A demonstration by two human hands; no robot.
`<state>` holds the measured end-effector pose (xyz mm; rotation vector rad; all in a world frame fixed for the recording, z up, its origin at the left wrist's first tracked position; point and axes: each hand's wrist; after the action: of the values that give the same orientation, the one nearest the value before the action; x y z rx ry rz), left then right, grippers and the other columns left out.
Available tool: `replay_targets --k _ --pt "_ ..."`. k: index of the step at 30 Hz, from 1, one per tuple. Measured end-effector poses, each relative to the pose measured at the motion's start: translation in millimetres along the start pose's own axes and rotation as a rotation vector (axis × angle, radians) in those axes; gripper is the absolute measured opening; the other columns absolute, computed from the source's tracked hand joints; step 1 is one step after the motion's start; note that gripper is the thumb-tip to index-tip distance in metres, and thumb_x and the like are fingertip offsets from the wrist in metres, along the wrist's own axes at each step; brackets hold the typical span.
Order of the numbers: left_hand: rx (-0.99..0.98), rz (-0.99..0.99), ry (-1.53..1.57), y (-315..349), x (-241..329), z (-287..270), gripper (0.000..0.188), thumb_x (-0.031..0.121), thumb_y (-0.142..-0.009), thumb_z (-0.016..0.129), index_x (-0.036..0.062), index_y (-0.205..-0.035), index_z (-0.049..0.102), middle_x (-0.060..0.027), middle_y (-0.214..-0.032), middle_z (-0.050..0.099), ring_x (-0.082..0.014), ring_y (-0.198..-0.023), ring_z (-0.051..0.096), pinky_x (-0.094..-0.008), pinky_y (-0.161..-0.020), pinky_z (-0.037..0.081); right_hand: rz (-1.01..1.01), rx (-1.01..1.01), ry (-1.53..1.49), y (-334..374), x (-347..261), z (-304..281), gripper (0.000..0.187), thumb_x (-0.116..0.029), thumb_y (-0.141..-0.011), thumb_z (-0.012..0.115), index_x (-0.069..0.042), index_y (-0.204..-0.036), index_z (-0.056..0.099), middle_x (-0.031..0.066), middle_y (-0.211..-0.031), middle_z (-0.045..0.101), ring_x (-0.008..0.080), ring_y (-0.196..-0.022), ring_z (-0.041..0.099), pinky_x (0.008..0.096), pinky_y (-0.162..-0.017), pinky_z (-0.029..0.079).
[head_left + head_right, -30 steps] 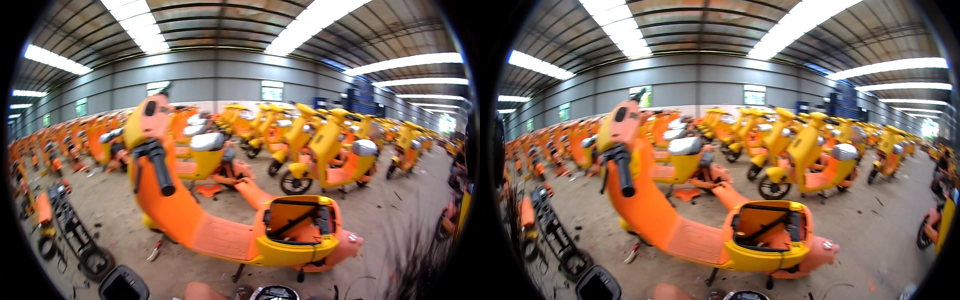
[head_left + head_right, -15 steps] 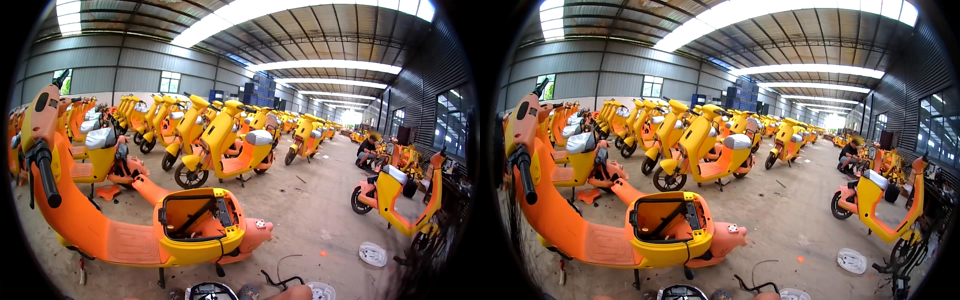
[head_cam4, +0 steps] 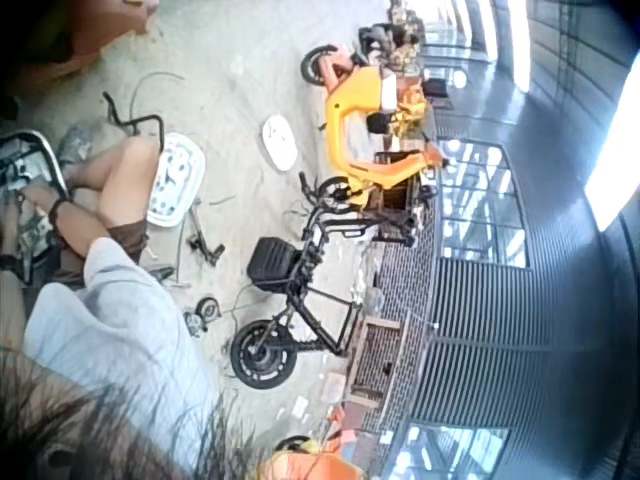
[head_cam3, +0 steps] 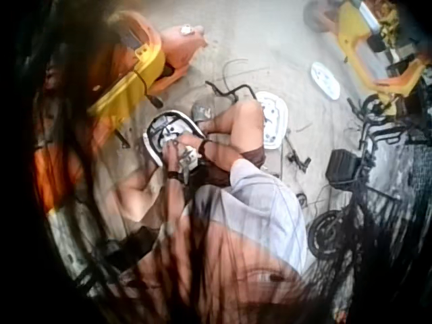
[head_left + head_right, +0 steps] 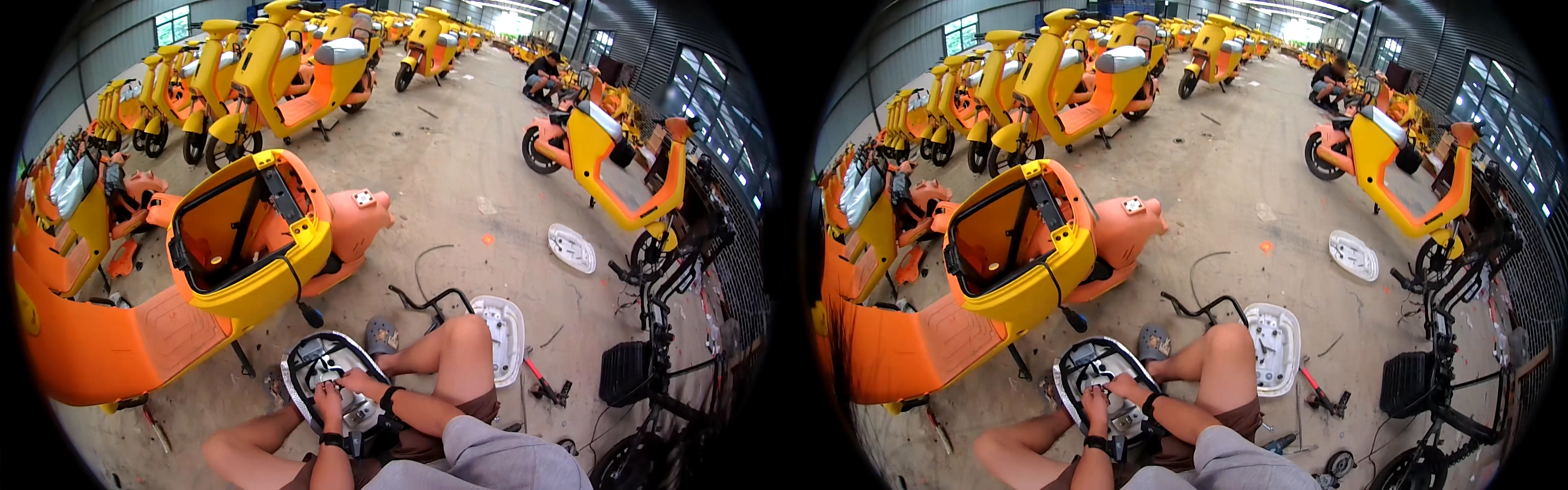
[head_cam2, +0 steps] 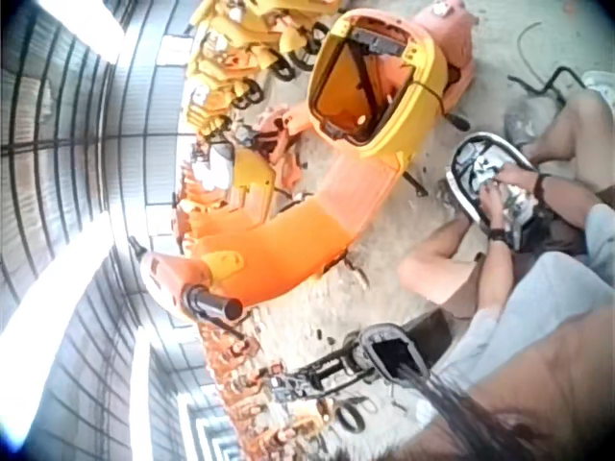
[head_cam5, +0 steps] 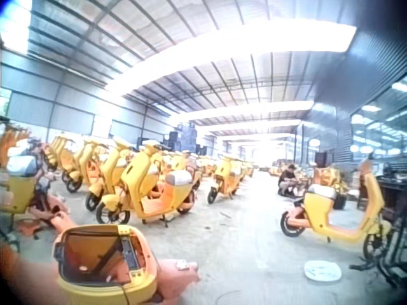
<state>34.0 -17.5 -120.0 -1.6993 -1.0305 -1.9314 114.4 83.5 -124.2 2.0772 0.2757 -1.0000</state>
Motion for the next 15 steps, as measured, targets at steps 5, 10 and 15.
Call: replay_targets --k 5,10,15 --pt "0.051 0.018 -0.004 1.2 16.9 6.8 0.021 0.016 -0.091 0.046 0.0022 -0.076 0.050 -0.0017 -0.057 0.048 -0.0091 -0.047 0.044 -0.0254 -0.043 0.035 0.195 -0.287 -0.854 0.2 -16.6 -6.3 0.027 -0.025 -0.090 0.055 -0.002 -0.077 0.057 0.0045 -0.065 0.055 0.0100 -0.039 0.032 0.0276 -0.036 0.027" --pt "0.110 -0.067 0.198 -1.8 14.8 -8.8 0.020 0.015 -0.091 0.047 0.0016 -0.077 0.049 -0.0021 -0.057 0.047 -0.0093 -0.044 0.042 -0.0261 -0.041 0.035 0.519 -0.404 -1.179 -23.7 -12.4 -6.1 0.023 -0.018 -0.093 0.044 0.000 -0.080 0.052 0.0073 -0.070 0.055 0.0108 -0.041 0.032 0.0241 -0.036 0.028" --pt "0.147 0.199 -0.247 -23.2 -28.7 -37.9 0.022 0.020 -0.093 0.048 0.0053 -0.078 0.049 0.0002 -0.062 0.045 -0.0091 -0.048 0.042 -0.0262 -0.041 0.038 0.444 -0.318 -0.994 -47.4 7.4 -3.3 0.018 -0.013 -0.081 0.043 0.001 -0.072 0.050 0.0093 -0.057 0.044 0.0141 -0.038 0.034 0.0269 -0.033 0.026"
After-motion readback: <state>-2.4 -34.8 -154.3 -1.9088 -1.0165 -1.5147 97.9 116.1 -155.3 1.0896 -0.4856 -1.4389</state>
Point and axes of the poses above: each hand's wrist, its own y-axis away from the middle knuckle, its own z-axis out of the palm, x = y × z
